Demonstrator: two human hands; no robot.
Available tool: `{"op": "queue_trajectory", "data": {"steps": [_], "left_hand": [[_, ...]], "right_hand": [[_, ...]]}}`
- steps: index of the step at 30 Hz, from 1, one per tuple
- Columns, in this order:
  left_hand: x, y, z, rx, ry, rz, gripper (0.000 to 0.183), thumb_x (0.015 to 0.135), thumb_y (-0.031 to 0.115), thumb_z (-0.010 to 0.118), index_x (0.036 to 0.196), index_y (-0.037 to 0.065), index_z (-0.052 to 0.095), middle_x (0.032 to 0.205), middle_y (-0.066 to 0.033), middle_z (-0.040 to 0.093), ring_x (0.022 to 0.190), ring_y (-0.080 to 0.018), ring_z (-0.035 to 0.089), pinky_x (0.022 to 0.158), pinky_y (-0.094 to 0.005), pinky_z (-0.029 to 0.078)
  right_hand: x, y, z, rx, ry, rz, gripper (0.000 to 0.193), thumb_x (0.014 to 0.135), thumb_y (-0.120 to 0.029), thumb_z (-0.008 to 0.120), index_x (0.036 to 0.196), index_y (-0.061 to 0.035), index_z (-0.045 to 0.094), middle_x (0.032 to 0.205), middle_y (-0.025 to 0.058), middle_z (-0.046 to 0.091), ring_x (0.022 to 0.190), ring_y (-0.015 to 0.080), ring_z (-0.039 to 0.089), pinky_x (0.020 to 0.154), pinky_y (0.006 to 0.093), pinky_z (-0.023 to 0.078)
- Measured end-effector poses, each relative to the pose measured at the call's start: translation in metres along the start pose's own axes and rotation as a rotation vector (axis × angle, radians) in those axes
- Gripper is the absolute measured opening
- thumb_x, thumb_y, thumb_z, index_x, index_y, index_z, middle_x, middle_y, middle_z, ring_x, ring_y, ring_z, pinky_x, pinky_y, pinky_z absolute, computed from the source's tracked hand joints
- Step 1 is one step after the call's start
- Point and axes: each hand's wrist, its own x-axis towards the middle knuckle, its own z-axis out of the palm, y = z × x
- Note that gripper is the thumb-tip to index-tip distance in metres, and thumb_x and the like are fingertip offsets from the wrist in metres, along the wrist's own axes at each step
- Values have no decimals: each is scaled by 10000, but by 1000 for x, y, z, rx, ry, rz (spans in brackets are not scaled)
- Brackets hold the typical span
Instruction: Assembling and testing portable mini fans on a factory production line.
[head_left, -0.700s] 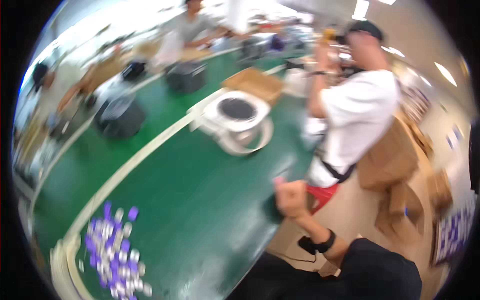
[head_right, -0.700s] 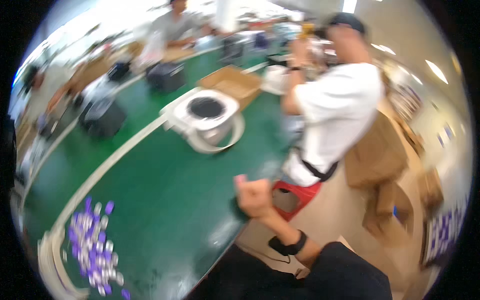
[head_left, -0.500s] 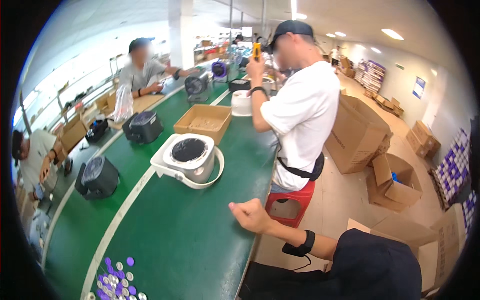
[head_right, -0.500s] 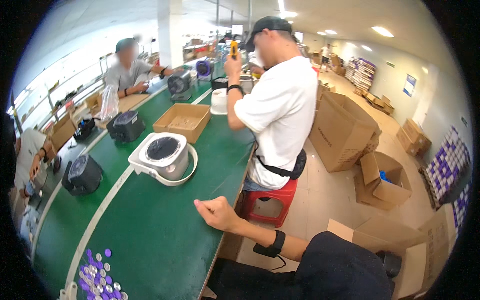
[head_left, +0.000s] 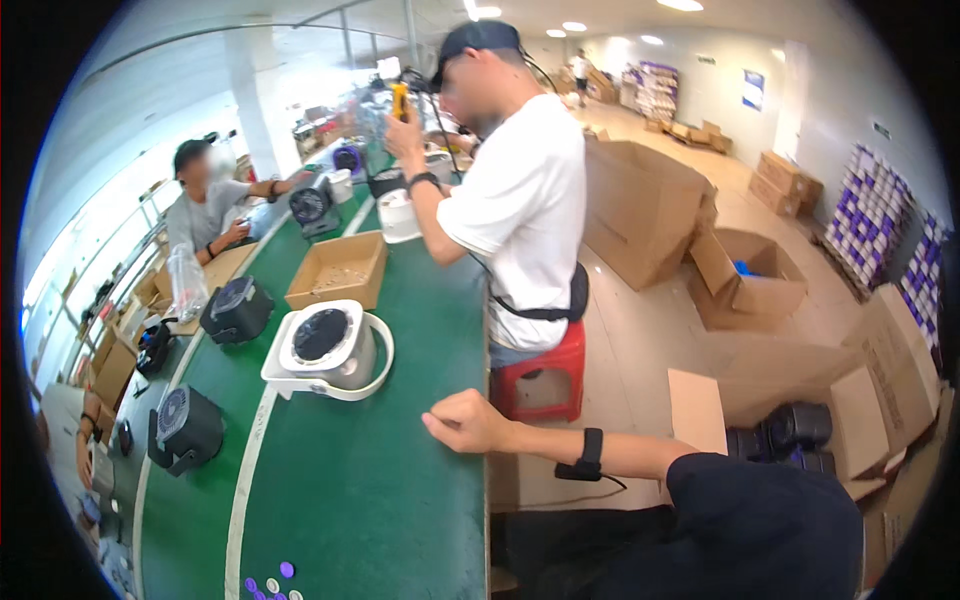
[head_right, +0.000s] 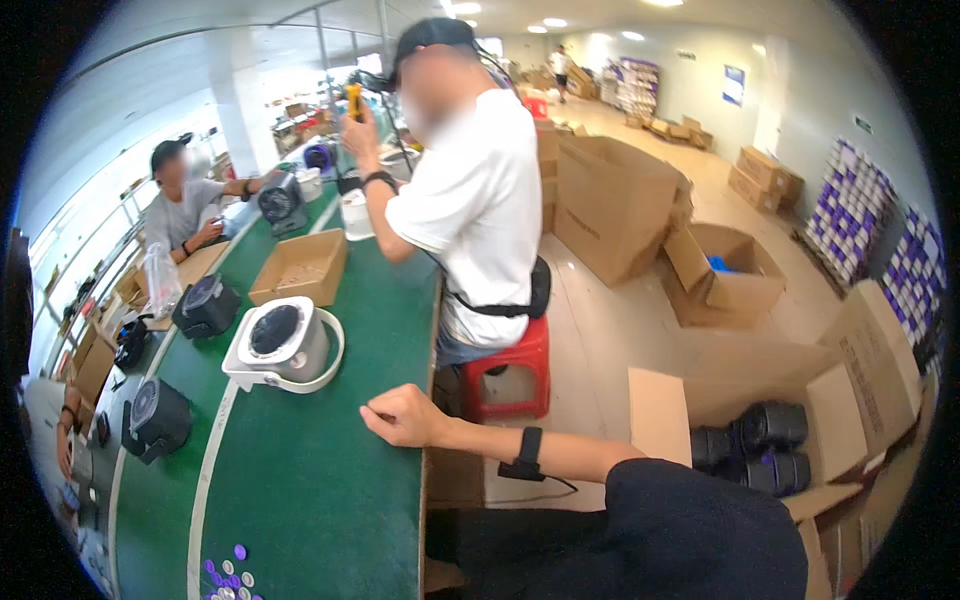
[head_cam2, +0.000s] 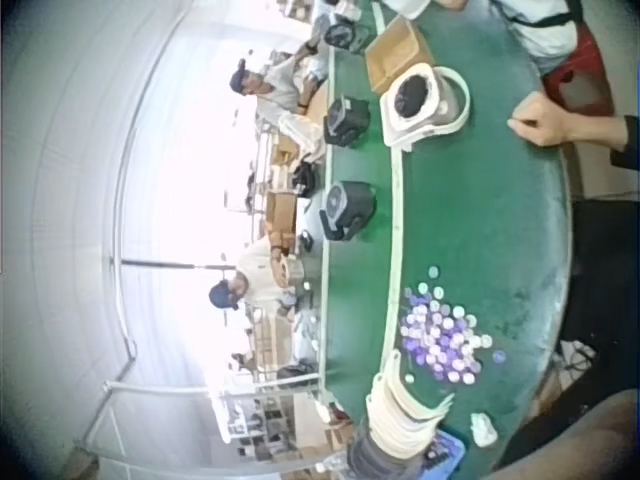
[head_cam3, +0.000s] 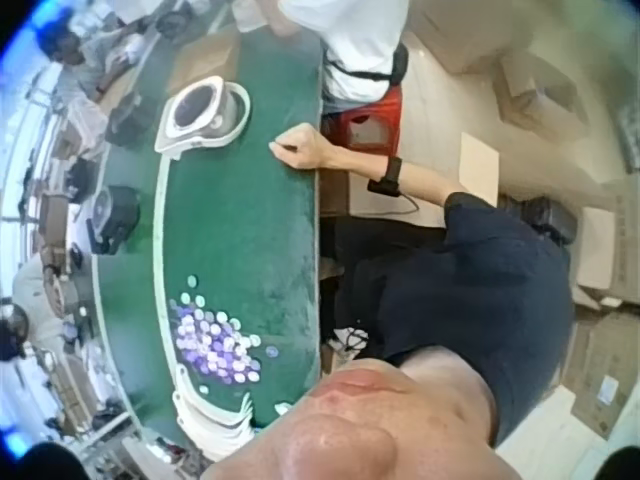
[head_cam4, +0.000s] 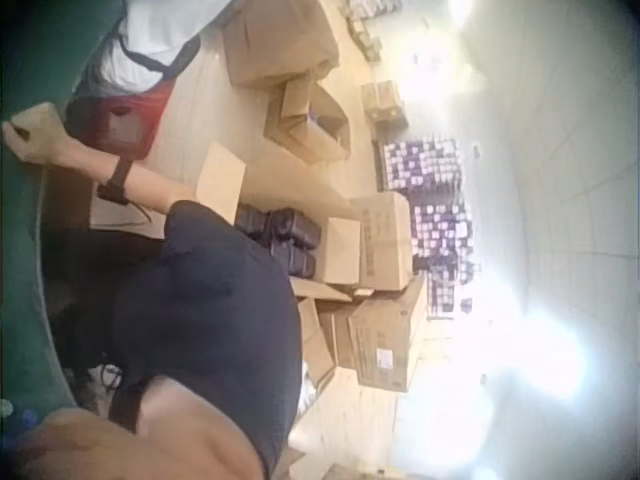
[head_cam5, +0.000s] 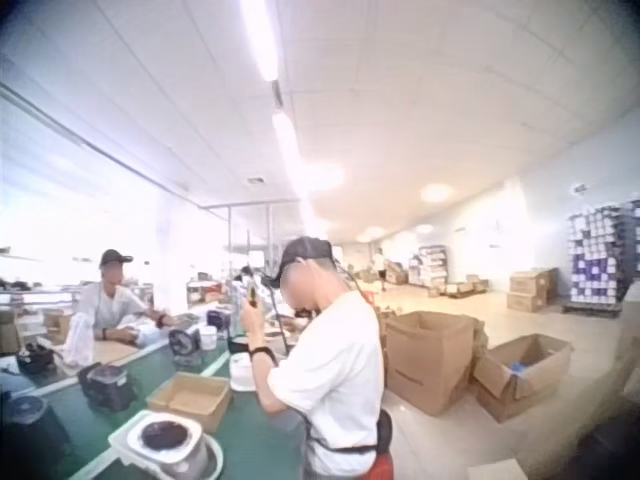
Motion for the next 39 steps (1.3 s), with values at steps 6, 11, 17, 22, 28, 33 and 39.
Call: {"op": "queue_trajectory", "data": {"steps": [6,11,17,22,28,33,39], "left_hand": [[14,-66,79,189,-39,243,379,1016,369,608,1103,25,743,946,-179,741,853,-359,693,762,-437,555],[22,-101,115,222,-29,262,396,957,419,694,994,34,782,1006,-196,748,840,-362,693,755,-454,542],[39,-119,130,488,-172,268,209,959,171,667,999,-32,693,902,-188,698,754,-311,646,736,-432,536],[-3,-97,99,414,-159,369,394,944,412,710,1002,28,771,1006,-199,746,804,-367,689,734,-449,544],[49,-111,97,726,-279,237,206,978,140,638,1028,-55,680,935,-201,690,761,-321,613,713,-459,519],[35,-99,107,578,-331,312,261,945,177,681,1039,-66,697,1004,-248,702,879,-392,663,791,-464,530],[22,-87,114,566,-375,420,301,931,228,700,1055,-45,718,994,-245,733,905,-413,702,811,-470,536]], "right_hand": [[6,16,26,63,55,7,396,897,-196,635,554,-44,507,546,180,486,486,366,510,494,457,404],[14,25,11,579,36,147,340,881,-144,561,588,-7,669,535,105,625,457,218,576,491,350,454],[-41,-10,-228,732,-215,470,406,1029,-319,572,811,-35,764,689,21,696,589,79,591,540,260,473],[-170,-53,-458,207,589,760,380,1010,-363,600,858,-27,691,723,-13,607,621,91,539,578,254,454],[-480,-45,-645,-1124,349,1660,420,940,-361,644,1131,9,697,985,140,734,917,241,682,841,367,527],[-574,-45,-627,-1007,73,2155,1200,729,-681,761,1609,-81,207,1540,313,395,1463,426,364,1217,475,290],[-570,-31,-593,-1371,86,2215,1312,617,-694,846,1603,-135,184,1526,321,340,1408,507,358,1139,562,354]]}}
